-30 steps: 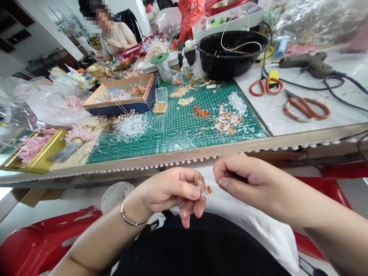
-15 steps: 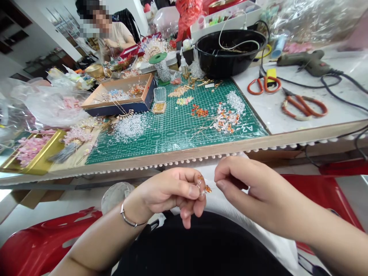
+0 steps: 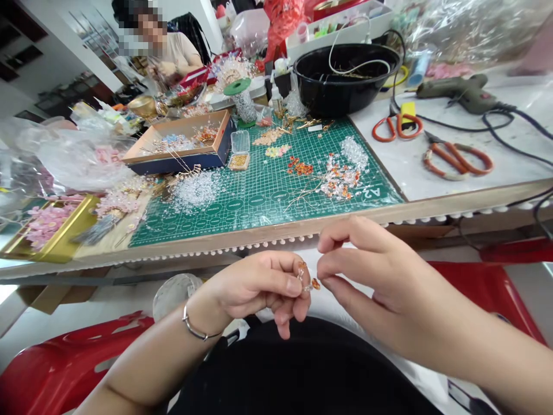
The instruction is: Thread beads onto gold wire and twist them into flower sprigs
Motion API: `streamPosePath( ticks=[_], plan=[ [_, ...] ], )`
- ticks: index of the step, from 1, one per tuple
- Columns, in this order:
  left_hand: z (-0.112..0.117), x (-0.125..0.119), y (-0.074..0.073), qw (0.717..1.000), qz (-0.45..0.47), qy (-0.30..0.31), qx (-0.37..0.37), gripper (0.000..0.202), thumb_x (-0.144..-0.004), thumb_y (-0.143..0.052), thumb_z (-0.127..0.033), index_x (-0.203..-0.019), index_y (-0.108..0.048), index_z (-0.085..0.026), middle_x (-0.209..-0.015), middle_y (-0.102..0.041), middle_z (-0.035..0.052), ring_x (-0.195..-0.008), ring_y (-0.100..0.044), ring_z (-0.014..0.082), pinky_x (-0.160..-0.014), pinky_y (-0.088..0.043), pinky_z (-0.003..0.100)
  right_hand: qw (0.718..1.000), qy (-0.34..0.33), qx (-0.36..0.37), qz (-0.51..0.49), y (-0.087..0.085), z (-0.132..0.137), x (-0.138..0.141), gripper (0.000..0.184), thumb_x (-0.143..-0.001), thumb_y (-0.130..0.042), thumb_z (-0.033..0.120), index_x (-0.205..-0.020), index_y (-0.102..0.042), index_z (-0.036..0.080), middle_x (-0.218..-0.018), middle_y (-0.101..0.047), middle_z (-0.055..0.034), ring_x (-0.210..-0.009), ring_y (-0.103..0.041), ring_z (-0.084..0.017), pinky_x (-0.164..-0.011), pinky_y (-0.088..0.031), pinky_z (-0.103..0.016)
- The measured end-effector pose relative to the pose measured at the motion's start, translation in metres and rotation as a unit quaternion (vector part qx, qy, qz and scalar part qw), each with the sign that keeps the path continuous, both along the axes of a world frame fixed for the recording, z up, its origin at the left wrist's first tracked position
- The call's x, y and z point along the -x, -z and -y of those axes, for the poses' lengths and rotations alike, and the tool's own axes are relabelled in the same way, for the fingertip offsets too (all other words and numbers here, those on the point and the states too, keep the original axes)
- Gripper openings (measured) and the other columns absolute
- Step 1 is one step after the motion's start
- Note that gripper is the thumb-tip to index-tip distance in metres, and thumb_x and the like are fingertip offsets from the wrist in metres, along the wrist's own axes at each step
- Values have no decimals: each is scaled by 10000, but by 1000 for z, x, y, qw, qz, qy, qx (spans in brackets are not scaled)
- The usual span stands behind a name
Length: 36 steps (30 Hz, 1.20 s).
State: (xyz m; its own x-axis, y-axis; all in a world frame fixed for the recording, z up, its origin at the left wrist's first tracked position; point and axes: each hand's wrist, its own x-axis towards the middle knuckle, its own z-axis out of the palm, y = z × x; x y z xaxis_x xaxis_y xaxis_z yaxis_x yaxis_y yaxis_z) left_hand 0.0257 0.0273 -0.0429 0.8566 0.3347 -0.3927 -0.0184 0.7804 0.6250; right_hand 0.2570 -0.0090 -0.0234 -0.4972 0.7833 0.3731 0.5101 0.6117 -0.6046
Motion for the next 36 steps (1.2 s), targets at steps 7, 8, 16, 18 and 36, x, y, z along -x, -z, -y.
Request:
streamPosePath(
  ticks=[7, 8, 16, 18, 36],
  plan=[
    [-1, 1, 2, 1000, 10, 6, 8, 224, -773, -799, -302, -814, -665, -127, -749, -731, 50, -549, -661, 112, -576, -634, 260, 996, -6, 88, 13, 2, -10, -13, 104, -962, -619, 338, -1043, -683, 345, -1240, -633, -49, -1153, -635, -246, -956, -506, -377],
    [-1, 2, 2, 1000, 7, 5, 7, 221, -777, -794, -302, -809, -665, -125, -748, -731, 52, -551, -666, 115, -580, -634, 265, 994, -5, 105, 17, 3, -13, -17, 145, -951, -637, 355, -1092, -672, 357, -1286, -639, -49, -1197, -631, -254, -982, -507, -382],
    [-1, 1, 2, 999, 23, 3, 32, 240, -763, -808, -304, -801, -653, -125, -797, -758, 86, -654, -743, 176, -594, -627, 259, 984, 25, 179, -3, 4, -20, -21, 256, -964, -606, 480, -820, -687, 284, -1199, -706, -50, -1125, -681, -263, -911, -560, -358],
    [-1, 0, 2, 999, 26, 4, 38, 245, -765, -813, -305, -811, -659, -120, -837, -763, 95, -694, -756, 187, -596, -627, 252, 985, 14, 171, 9, 3, -19, -18, 235, -946, -631, 477, -822, -706, 292, -1184, -708, -44, -1109, -684, -268, -854, -577, -350],
    [-4, -2, 4, 999, 9, -24, 41, 221, -757, -817, -280, -812, -697, -103, -884, -761, 111, -727, -760, 207, -552, -627, 248, 987, 33, 155, -10, 4, -21, -11, 254, -936, -625, 484, -780, -705, 300, -1142, -722, -23, -1091, -689, -271, -853, -578, -390]
  ],
)
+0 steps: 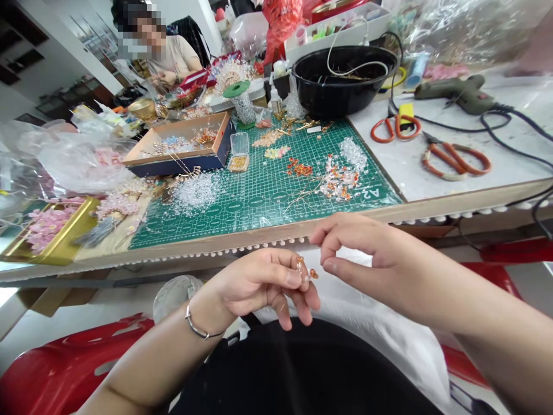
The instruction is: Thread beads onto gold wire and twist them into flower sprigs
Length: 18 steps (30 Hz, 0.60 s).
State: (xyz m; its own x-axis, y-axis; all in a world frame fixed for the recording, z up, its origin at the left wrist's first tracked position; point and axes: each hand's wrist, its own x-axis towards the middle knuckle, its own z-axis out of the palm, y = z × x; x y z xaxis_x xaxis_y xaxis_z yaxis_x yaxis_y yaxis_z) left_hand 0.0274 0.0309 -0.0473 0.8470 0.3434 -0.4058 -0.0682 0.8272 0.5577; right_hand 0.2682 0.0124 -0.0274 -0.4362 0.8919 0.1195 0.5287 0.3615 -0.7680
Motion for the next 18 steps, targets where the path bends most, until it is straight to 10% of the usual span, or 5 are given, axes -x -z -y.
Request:
streamPosePath(
  ticks=[8, 18],
  plan=[
    [1, -3, 0, 994, -7, -105, 1, 166, -784, -782, -228, -844, -674, -118, -884, -758, 92, -748, -761, 198, -547, -614, 229, 962, 39, -249, 102, 2, 13, 21, 125, -980, -549, 255, -1013, -668, 236, -1172, -672, -126, -1019, -655, -309, -912, -488, -514],
    [9, -20, 0, 980, -30, -190, -41, 232, -783, -783, -288, -921, -732, -108, -918, -734, 100, -834, -715, 212, -733, -543, 297, 917, 108, -321, 212, 15, 23, 48, 415, -954, -586, 542, -1162, -585, 183, -1278, -663, -196, -1201, -619, -387, -1133, -358, -620]
  ],
)
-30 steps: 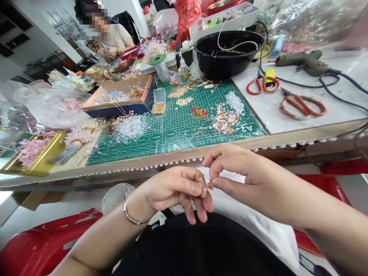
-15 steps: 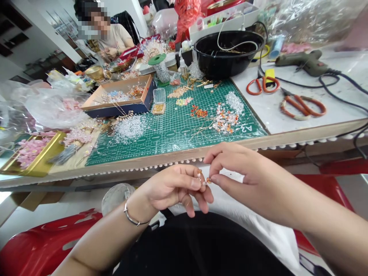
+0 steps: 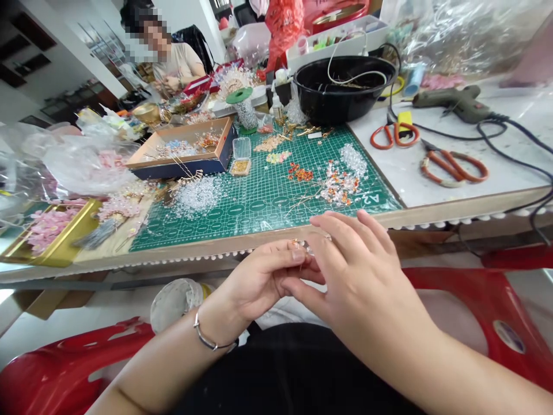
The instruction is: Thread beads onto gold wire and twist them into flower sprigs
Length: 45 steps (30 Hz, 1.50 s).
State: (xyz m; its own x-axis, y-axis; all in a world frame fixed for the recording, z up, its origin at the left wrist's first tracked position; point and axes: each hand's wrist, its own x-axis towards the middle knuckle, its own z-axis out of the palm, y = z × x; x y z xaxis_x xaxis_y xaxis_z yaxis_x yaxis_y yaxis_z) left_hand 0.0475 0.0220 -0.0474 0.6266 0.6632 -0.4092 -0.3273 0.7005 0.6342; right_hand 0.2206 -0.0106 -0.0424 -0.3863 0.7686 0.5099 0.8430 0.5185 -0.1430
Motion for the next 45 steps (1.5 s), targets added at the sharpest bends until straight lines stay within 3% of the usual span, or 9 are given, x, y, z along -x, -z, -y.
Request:
streamPosePath(
  ticks=[5, 14, 19, 23, 31, 35, 40, 45],
  plan=[
    [2, -2, -3, 1000, 0, -22, -18, 198, -793, -790, -310, -818, -726, -125, -833, -705, 59, -804, -685, 185, -751, -508, 286, 999, 18, -1, 30, 3, -2, 5, 413, -916, -626, 481, -1159, -603, 148, -1258, -667, -206, -1140, -648, -387, -1111, -391, -606],
    [3, -1, -5, 999, -20, -23, -26, 292, -780, -811, -383, -863, -701, -124, -842, -690, 53, -787, -663, 177, -754, -504, 302, 998, 27, -36, 40, -6, -1, 10, 271, -941, -551, 304, -1130, -614, 120, -1204, -679, -231, -1094, -677, -385, -1061, -445, -617],
    [4, -3, -8, 999, -6, -41, -35, 266, -775, -813, -366, -807, -701, -128, -779, -686, 39, -761, -662, 176, -757, -486, 299, 998, 29, -34, 36, -7, 0, 16, 299, -934, -603, 333, -1150, -583, 126, -1223, -674, -232, -1107, -670, -386, -1063, -452, -620],
    [3, -4, -7, 998, -9, -43, -36, 281, -751, -831, -371, -739, -678, -135, -708, -646, 10, -662, -607, 133, -707, -473, 277, 999, 20, -32, 24, -3, 0, 19, 262, -922, -586, 265, -1146, -572, 131, -1226, -673, -226, -1122, -664, -376, -1084, -446, -613],
    [3, 0, -6, 998, -29, -48, -38, 316, -777, -821, -398, -802, -662, -126, -758, -668, 29, -717, -626, 135, -714, -493, 271, 998, -4, -49, -25, 1, 1, 17, 157, -933, -585, 218, -1047, -581, 111, -1102, -694, -225, -1126, -682, -384, -1040, -508, -612],
    [4, 1, -8, 996, -20, -66, -48, 278, -804, -807, -347, -786, -637, -129, -775, -693, 34, -722, -645, 124, -693, -506, 243, 998, -9, -58, -21, -1, 3, 15, 82, -927, -612, 221, -918, -591, 142, -1207, -658, -239, -1150, -662, -384, -1064, -490, -612],
    [5, 1, -10, 996, -4, -80, -50, 288, -803, -812, -330, -761, -607, -132, -752, -674, 15, -684, -636, 111, -659, -543, 237, 995, -12, -90, -39, -5, 5, 14, 33, -915, -641, 141, -946, -629, 147, -1184, -678, -195, -1067, -688, -334, -1063, -487, -600],
    [7, 1, -13, 992, -1, -112, -61, 252, -807, -811, -307, -786, -634, -128, -805, -692, 23, -730, -652, 112, -668, -559, 228, 993, -45, -97, -43, -8, 9, 13, 150, -915, -645, 74, -1032, -630, 165, -1151, -689, -139, -1058, -679, -270, -1109, -454, -513]
  ],
)
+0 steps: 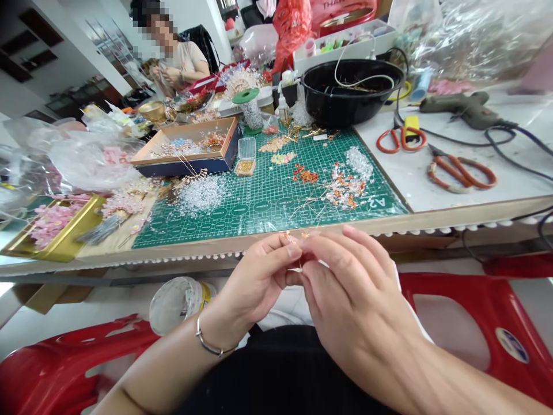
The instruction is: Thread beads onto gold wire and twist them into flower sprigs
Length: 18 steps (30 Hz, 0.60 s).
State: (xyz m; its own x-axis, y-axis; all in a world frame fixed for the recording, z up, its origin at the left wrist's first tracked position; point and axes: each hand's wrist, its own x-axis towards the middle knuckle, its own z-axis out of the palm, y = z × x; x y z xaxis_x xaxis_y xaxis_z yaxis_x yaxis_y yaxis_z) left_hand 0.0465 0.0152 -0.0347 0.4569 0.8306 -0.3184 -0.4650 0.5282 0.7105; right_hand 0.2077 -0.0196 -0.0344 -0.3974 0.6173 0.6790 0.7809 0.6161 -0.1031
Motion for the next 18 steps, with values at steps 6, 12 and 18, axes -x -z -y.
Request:
streamPosePath(
  ticks=[6, 12, 18],
  plan=[
    [-2, 5, -2, 998, -43, -42, -31, 174, -862, -754, -288, -807, -683, -139, -906, -746, 42, -833, -705, 138, -754, -556, 252, 990, -105, 90, 19, 5, 16, -14, 129, -940, -605, 98, -903, -597, 221, -1176, -679, -93, -1131, -649, -254, -1035, -518, -417],
    [2, 9, -4, 994, -74, -38, -71, 194, -863, -760, -308, -795, -660, -156, -914, -764, 41, -831, -716, 146, -738, -538, 256, 956, -85, 271, -68, 2, 23, -45, 90, -965, -568, 258, -955, -627, 326, -1268, -694, -41, -1138, -703, -258, -836, -644, -348],
    [10, 9, -8, 993, -80, 51, -70, 228, -852, -787, -314, -809, -630, -153, -880, -763, 41, -789, -715, 136, -737, -523, 256, 841, -42, 453, -292, -16, -27, -54, 347, -918, -646, 568, -1164, -713, 333, -1049, -806, -46, -937, -775, -246, -760, -647, -332]
  ],
)
